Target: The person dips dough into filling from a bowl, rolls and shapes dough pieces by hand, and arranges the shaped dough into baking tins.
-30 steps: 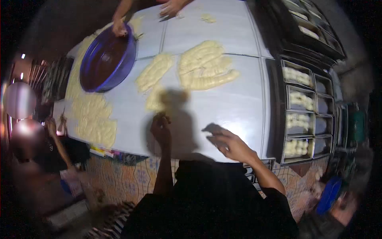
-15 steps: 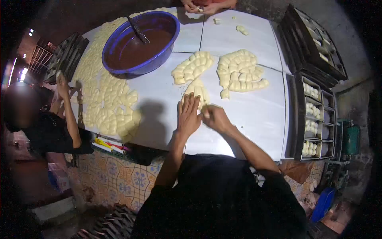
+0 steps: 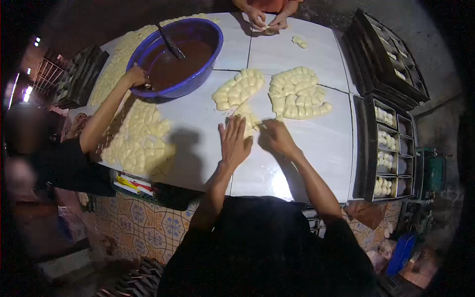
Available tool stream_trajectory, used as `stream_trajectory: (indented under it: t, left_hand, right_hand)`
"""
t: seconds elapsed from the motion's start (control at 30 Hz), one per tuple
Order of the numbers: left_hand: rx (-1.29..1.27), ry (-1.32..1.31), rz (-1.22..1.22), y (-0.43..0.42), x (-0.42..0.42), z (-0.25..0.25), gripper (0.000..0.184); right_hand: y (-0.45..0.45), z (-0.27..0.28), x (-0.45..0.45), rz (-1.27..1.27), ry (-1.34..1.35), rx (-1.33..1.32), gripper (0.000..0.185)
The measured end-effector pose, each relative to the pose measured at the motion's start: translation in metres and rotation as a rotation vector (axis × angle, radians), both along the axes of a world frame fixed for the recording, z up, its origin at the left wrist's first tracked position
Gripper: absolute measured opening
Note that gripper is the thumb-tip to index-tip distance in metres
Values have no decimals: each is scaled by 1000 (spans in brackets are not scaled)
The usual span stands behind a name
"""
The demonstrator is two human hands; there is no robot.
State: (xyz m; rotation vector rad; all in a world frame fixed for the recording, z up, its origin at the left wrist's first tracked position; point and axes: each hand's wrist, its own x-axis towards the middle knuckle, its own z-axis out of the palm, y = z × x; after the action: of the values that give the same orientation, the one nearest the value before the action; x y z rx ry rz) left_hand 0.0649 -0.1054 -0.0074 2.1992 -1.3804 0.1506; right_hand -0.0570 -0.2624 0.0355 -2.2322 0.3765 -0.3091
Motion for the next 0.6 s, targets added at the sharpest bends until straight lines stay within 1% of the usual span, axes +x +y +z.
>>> stream_trajectory:
  t: [0.03, 0.07, 0.1, 0.17, 0.2, 0.23, 0.27, 0.33, 0.37, 0.4, 0.43, 0.47, 0.5, 0.53, 0.57, 0.6]
  left_hand:
    - [59, -43, -32, -4, 3, -2, 68]
    - [117, -81, -30, -6, 2, -2, 69]
    - [173, -118, -25, -7, 2, -3, 70]
    - [170, -87, -33, -4, 5, -4, 67]
    - [151, -57, -34, -2, 6, -4, 67]
    - [133, -22, -38, -2, 6, -3, 66]
    - [111, -7, -47, -2, 8, -4, 64]
    - [-14, 88, 33, 2, 0, -4, 63]
    - [-77, 129, 64, 1, -6, 6, 63]
    - [-127, 216, 50, 4, -18, 18, 60]
    - [-214, 592, 42, 2, -35, 17, 53]
    - [-375, 1154, -18, -2, -61, 23, 50]
    - [-528, 1711, -69, -5, -79, 33, 50]
    - [-455, 2219, -28, -4, -83, 67, 53]
    - [-561, 2508, -358, -5, -76, 65, 47]
    - [-518, 2343, -165, -5, -75, 67, 44]
  right_hand:
    - [0, -27, 25, -91, -175, -120, 46]
    - [-2, -43, 46, -73, -207, -382, 48]
    - [-2, -38, 53, -67, -116, -351, 46]
    - [9, -31, 48, -133, -41, -59, 41]
    - [6, -20, 34, -89, 79, 130, 34]
    - [18, 8, 12, -142, 66, 220, 34]
    - [20, 13, -13, -119, 78, 404, 35]
    - [18, 19, -59, -139, -7, 594, 37]
    - [22, 30, -73, -194, -143, 575, 41]
    - [23, 43, -78, -286, -217, 424, 46]
    - [31, 58, -83, -384, -280, 277, 52]
    - [31, 58, -82, -402, -326, 129, 52]
    - [40, 66, -81, -395, -290, -67, 43]
    - [52, 74, -78, -235, -190, 25, 38]
    - [63, 77, -76, -71, -97, 117, 33]
    - [68, 68, -74, 11, -231, -32, 25]
